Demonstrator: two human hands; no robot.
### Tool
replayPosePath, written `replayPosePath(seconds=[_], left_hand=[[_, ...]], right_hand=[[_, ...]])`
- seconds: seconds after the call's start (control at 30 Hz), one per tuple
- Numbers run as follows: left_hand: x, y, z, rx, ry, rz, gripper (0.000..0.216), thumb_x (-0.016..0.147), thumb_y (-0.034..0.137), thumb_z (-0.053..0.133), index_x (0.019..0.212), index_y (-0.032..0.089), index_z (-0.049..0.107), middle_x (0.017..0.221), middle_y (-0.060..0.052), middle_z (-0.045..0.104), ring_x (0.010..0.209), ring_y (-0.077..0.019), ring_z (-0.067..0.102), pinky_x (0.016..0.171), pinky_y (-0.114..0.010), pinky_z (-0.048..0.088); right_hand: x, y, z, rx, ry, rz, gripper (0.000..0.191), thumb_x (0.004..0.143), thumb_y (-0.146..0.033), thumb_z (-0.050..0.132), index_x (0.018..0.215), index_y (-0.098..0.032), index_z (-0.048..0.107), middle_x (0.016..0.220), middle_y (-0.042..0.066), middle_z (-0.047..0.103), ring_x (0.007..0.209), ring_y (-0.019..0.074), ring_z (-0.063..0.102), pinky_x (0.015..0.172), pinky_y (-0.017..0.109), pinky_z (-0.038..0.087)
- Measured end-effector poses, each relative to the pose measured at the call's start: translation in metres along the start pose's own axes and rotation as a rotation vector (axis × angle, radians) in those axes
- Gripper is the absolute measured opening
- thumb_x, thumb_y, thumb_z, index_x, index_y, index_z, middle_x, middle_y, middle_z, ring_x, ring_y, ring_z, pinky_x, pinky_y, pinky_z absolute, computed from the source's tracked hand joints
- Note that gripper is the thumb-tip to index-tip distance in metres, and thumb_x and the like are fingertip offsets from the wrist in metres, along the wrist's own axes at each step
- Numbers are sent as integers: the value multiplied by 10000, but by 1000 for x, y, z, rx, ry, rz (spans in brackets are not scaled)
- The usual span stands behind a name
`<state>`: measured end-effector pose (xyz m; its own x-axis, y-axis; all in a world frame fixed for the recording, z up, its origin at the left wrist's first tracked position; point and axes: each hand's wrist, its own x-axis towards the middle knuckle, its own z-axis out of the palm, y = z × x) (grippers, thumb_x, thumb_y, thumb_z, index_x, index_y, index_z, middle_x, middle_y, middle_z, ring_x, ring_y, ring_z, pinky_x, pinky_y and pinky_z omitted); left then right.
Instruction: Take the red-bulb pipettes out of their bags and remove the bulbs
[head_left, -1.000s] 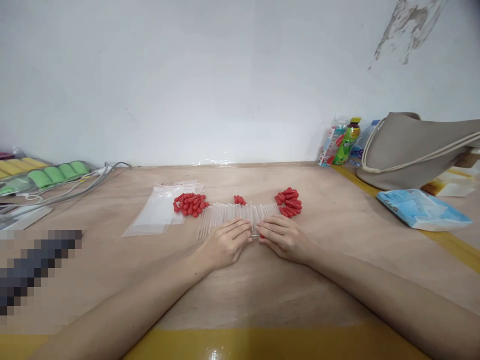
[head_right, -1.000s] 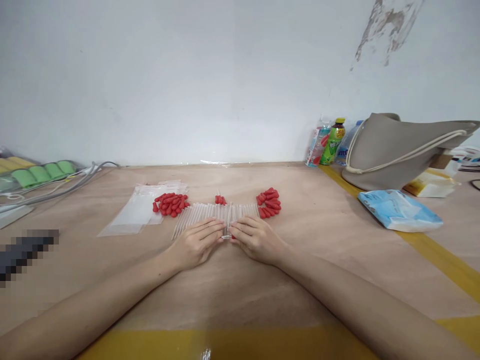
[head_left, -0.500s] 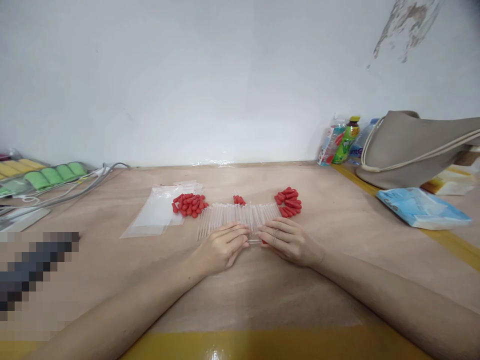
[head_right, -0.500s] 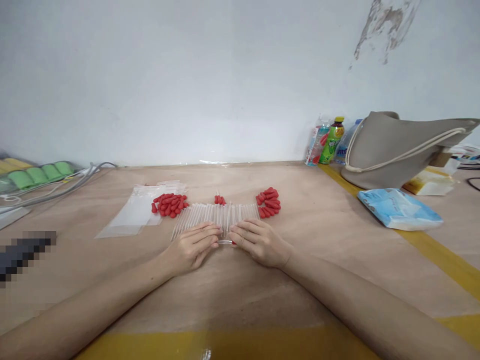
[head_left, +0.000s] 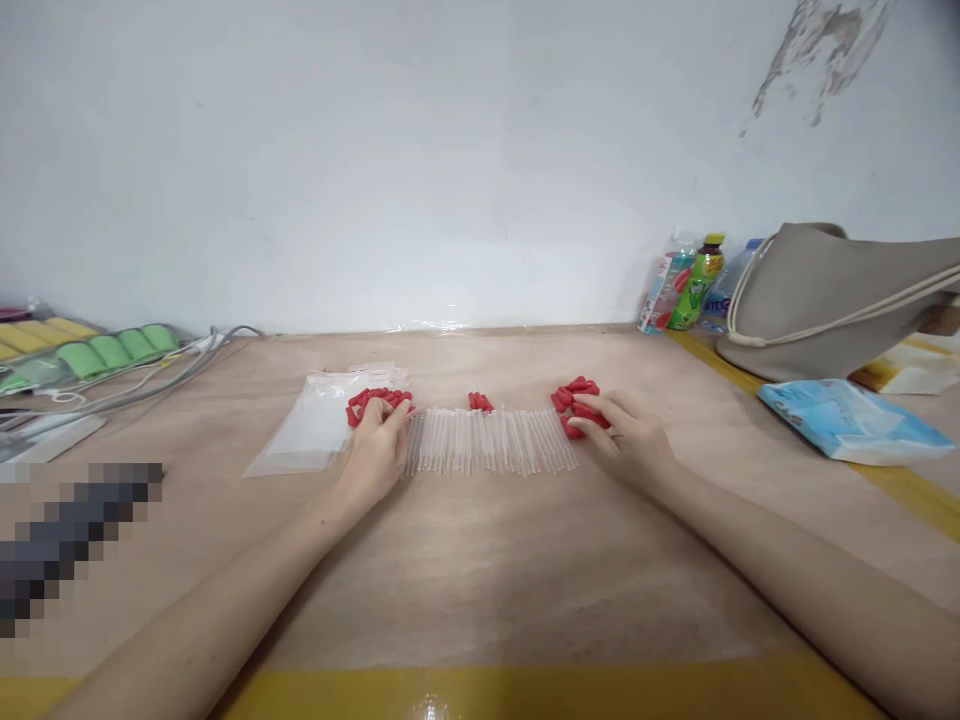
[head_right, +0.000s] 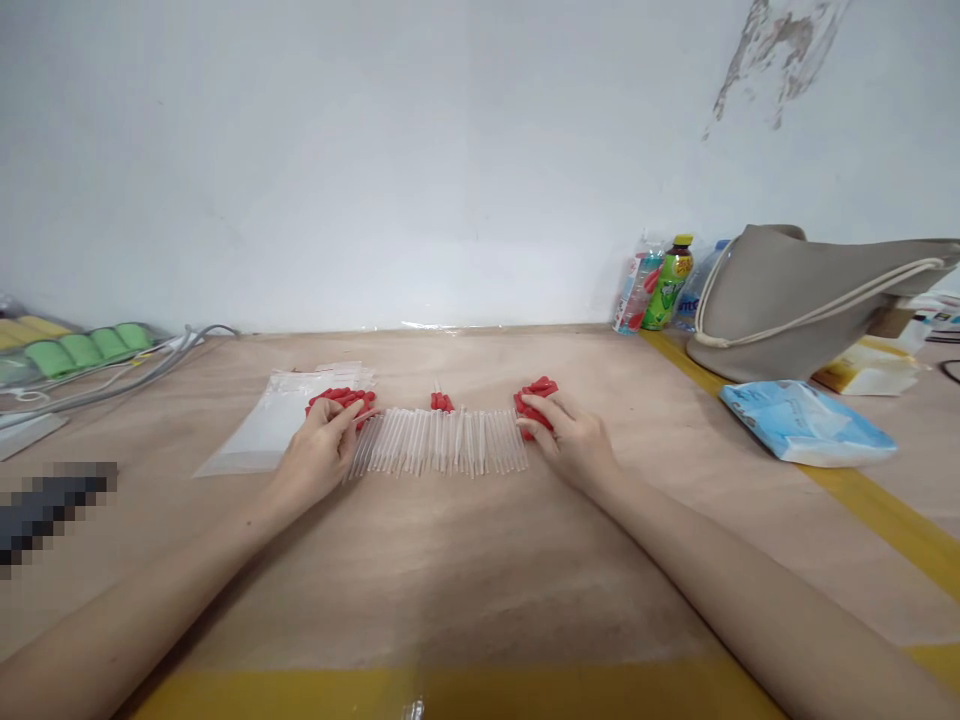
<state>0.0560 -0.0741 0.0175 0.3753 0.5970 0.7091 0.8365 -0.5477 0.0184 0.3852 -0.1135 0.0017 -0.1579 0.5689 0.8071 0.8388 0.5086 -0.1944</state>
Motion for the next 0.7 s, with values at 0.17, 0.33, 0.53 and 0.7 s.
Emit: replayPosePath(seconds=[0.17, 0.33, 0.53, 0.7], left_hand=[[-4, 3, 7, -48, 21, 34, 188, 833, 148, 408, 907, 150, 581, 736, -35, 471, 638, -138, 494, 554, -248, 434], [-8, 12, 8, -166, -35, 27, 140, 832, 223, 447, 866, 156, 565, 739, -20, 492, 581, -110, 501, 550, -236, 443], [-9, 14, 3, -145, -87, 15, 182, 814, 298, 487, 876, 158, 587, 808, -51, 595, 776, -188, 561, 715, -321, 455], [-6, 15, 1, -84, -56, -43, 195, 841, 294, 458, 868, 182, 616, 845, -46, 629, 845, -212, 538, 759, -359, 406]], right_hand=[[26, 17, -12, 71, -38, 248, 196, 777, -373, 560, 792, -188, 623, 721, 26, 631, 586, 125, 534, 560, 252, 432], [54, 45, -15, 135, -111, 501, 247, 727, -379, 576, 822, -164, 651, 641, 25, 611, 514, 112, 478, 501, 248, 383], [62, 53, -12, 302, -346, 533, 269, 666, -387, 604, 790, -150, 637, 717, 40, 638, 542, 108, 490, 496, 241, 380], [55, 51, -11, 208, -488, 423, 205, 613, -360, 646, 677, -166, 630, 622, -2, 602, 498, 89, 414, 472, 230, 324]])
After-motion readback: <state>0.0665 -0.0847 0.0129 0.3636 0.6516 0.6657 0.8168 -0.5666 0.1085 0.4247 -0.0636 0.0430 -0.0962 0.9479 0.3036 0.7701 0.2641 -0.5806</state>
